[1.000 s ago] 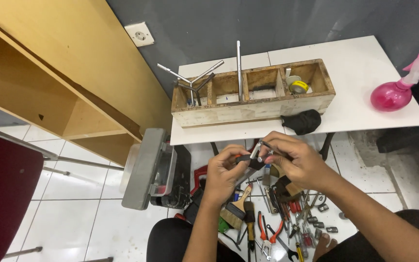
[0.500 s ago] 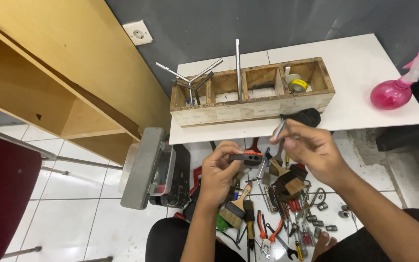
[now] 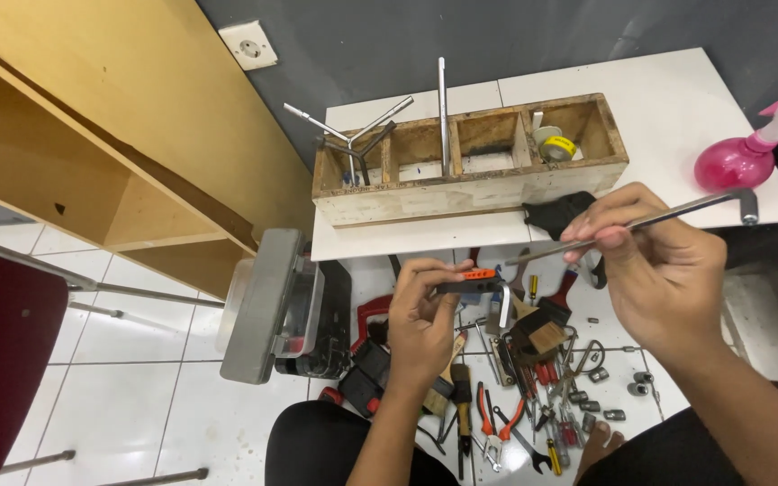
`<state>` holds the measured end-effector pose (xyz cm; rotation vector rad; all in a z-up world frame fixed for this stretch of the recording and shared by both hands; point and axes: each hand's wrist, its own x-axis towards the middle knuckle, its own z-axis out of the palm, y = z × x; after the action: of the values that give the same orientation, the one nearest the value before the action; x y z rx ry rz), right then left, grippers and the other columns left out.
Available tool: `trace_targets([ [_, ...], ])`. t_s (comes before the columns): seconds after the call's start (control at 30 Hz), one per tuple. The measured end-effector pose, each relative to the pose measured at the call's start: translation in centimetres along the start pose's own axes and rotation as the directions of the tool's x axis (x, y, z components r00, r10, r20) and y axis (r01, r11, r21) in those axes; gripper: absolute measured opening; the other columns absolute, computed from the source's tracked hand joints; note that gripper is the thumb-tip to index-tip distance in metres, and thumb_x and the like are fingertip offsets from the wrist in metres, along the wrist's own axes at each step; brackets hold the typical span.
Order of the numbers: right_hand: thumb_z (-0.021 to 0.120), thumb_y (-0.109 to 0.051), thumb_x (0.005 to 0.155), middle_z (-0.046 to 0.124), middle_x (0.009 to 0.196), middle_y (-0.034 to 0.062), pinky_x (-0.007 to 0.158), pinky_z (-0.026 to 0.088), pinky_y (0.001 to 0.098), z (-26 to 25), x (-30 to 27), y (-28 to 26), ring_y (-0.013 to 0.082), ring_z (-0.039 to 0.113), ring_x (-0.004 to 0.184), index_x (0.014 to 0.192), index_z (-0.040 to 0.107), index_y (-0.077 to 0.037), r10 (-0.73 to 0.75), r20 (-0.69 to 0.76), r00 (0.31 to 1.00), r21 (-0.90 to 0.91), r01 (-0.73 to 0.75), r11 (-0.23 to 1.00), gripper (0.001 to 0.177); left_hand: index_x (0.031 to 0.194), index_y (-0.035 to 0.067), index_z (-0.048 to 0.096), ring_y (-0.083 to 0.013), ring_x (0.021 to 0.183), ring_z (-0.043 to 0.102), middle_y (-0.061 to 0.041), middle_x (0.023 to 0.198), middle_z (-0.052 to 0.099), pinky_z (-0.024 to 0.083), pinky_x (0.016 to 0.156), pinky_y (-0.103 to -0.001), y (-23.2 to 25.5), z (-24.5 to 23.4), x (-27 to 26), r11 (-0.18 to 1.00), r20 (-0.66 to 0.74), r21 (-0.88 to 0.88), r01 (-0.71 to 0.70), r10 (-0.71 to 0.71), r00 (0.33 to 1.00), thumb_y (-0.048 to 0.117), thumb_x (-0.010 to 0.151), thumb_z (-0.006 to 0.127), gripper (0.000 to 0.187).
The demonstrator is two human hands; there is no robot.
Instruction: The person sits on the floor and cleans various metal tools using a black cloth. They pick up items such as wrenches and pliers from a pile on the floor, wipe them, and place them into a wooden organizer on a nearby table.
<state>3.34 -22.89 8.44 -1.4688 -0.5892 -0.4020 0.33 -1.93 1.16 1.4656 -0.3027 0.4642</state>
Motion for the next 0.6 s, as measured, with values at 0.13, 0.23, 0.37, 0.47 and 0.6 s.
trace_targets([
  [0.13, 0.058, -0.013, 0.101, 0.064, 0.101, 0.0147, 0.080, 0.070, 0.0286, 0.8, -0.7, 0.7, 0.0227, 0.071, 0.090, 0.105, 0.066, -0.001, 0.006, 0.092, 0.996, 0.054, -0.011, 0.998, 0.016, 0.105, 0.001, 0.065, -0.0345, 0.118, 0.070, -0.013, 0.114, 0.053, 0.068, 0.094, -0.036, 0.0, 0.5, -0.3, 0.998, -0.021, 0.058, -0.020, 0.021, 1.000, -0.003, 0.100, 0.057, 0.010],
  [0.23, 0.058, -0.016, 0.098, 0.064, 0.099, 0.0145, 0.077, 0.069, 0.0276, 1.6, -0.9, 0.5, 0.0227, 0.071, 0.089, 0.101, 0.068, 0.000, 0.040, 0.159, 0.987, -0.003, -0.040, 0.999, 0.019, 0.105, 0.001, 0.066, -0.0348, 0.118, 0.071, -0.014, 0.112, 0.053, 0.069, 0.074, -0.026, -0.1, 0.5, -0.4, 0.998, -0.023, 0.058, -0.019, 0.020, 1.000, -0.007, 0.098, 0.059, 0.013],
  [0.37, 0.057, -0.017, 0.098, 0.066, 0.100, 0.0136, 0.079, 0.068, 0.0284, 1.8, -0.9, 0.7, 0.0215, 0.072, 0.087, 0.099, 0.069, -0.001, -0.015, 0.200, 0.980, -0.072, 0.030, 0.997, 0.020, 0.105, 0.001, 0.066, -0.0352, 0.120, 0.069, -0.014, 0.114, 0.053, 0.069, 0.089, -0.033, 0.0, 0.5, -0.4, 0.999, -0.032, 0.038, -0.018, 0.019, 0.999, -0.008, 0.097, 0.059, 0.014],
  [0.47, 0.059, -0.015, 0.098, 0.066, 0.100, 0.0122, 0.087, 0.067, 0.0309, 1.6, -1.0, 0.8, 0.0227, 0.072, 0.094, 0.100, 0.069, -0.004, -0.067, 0.208, 0.976, -0.108, 0.091, 0.990, 0.016, 0.105, 0.001, 0.066, -0.0353, 0.119, 0.070, -0.014, 0.114, 0.053, 0.069, 0.085, -0.031, -0.2, 0.5, -0.5, 1.000, -0.039, 0.026, -0.009, 0.010, 0.999, -0.007, 0.098, 0.060, 0.013],
  [0.6, 0.061, -0.011, 0.096, 0.065, 0.102, 0.0114, 0.092, 0.065, 0.0308, 1.4, -1.3, 1.1, 0.0223, 0.072, 0.096, 0.102, 0.070, -0.005, -0.060, 0.236, 0.970, -0.110, 0.088, 0.990, 0.012, 0.105, 0.002, 0.067, -0.0360, 0.118, 0.071, -0.013, 0.113, 0.053, 0.069, 0.085, -0.032, -0.2, 0.5, -0.5, 0.999, -0.056, 0.017, -0.029, 0.030, 0.998, -0.002, 0.099, 0.062, 0.008],
])
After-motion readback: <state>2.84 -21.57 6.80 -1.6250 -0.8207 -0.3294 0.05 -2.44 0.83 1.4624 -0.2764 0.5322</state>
